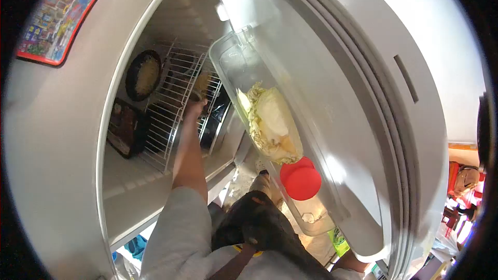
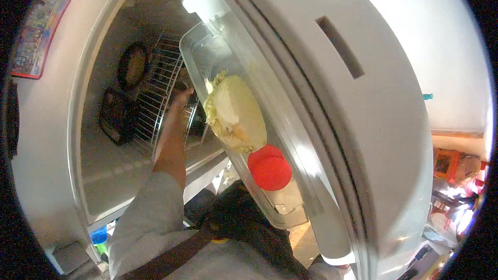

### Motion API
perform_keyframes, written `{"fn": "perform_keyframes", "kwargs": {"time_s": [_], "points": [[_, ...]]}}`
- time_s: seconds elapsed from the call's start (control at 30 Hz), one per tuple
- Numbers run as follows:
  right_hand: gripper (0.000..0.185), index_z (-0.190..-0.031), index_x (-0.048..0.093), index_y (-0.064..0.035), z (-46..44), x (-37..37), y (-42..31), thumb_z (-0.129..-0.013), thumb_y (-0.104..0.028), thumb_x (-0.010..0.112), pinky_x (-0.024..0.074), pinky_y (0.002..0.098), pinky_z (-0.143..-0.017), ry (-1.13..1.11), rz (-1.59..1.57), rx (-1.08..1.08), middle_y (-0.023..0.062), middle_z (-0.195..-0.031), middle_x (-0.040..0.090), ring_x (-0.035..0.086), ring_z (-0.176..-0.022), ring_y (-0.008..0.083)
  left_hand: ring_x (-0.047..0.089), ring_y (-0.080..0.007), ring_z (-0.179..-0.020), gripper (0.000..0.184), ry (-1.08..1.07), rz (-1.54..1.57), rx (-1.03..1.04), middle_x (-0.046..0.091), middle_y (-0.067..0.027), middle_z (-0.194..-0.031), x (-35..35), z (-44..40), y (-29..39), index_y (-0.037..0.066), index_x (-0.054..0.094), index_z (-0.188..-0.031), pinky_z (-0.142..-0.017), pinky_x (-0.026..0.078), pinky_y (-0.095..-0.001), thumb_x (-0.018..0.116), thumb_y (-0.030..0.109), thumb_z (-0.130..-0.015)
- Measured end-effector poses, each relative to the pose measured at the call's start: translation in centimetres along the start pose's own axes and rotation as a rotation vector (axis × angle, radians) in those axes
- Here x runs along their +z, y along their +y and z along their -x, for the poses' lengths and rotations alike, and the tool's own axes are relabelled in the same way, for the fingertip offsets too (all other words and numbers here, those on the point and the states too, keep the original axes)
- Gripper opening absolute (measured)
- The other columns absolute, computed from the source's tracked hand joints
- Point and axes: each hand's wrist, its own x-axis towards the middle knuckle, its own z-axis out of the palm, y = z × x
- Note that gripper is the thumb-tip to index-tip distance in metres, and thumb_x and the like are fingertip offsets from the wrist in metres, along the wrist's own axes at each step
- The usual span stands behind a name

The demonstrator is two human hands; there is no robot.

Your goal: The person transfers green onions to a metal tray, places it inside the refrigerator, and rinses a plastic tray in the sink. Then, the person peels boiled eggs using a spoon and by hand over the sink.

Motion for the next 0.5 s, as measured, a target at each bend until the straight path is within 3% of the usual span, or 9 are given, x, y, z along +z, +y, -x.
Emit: {"fn": "perform_keyframes", "kwargs": {"time_s": [0.1, 0.27, 0.5], "points": [[0.052, -0.121, 0.042, 0.0009, -0.9, 1.7, -0.7, -0.074, -0.007, 0.064, 0.0362, 0.0365, -0.092, -0.037, 0.009, -0.008, 0.0155, -0.12, 0.048, 0.048, -0.107, 0.0232, 0.044, -0.024, -0.116, 0.063, 0.169, -0.074, 0.01, 0.049, -0.0148, -0.127, 1.0, 3.3, 8.5, 0.004, 0.047, -0.13, -0.101, 0.031, -0.0388, 0.063, 0.039, -0.08], [0.054, -0.122, 0.04, 0.0009, -2.8, 5.7, -2.0, -0.074, -0.007, 0.064, 0.0352, 0.0366, -0.093, -0.091, 0.015, -0.022, 0.0157, -0.122, 0.046, 0.047, -0.109, 0.0236, 0.044, -0.0221, -0.107, 0.059, 0.365, 0.01, 0.012, 0.049, -0.0135, -0.119, 1.6, -0.8, 17.1, 0.004, 0.045, -0.13, -0.096, 0.035, -0.0395, 0.061, 0.033, -0.081], [0.057, -0.125, 0.038, 0.0007, -4.5, 9.9, -4.4, -0.074, -0.007, 0.064, 0.0338, 0.0367, -0.095, -0.158, 0.017, -0.063, 0.0161, -0.125, 0.044, 0.045, -0.112, 0.0242, 0.045, -0.0195, -0.096, 0.055, 0.506, 0.179, -0.094, 0.048, -0.0117, -0.109, 1.5, -6.0, 21.0, 0.004, 0.042, -0.131, -0.089, 0.04, -0.0405, 0.057, 0.025, -0.082]]}}
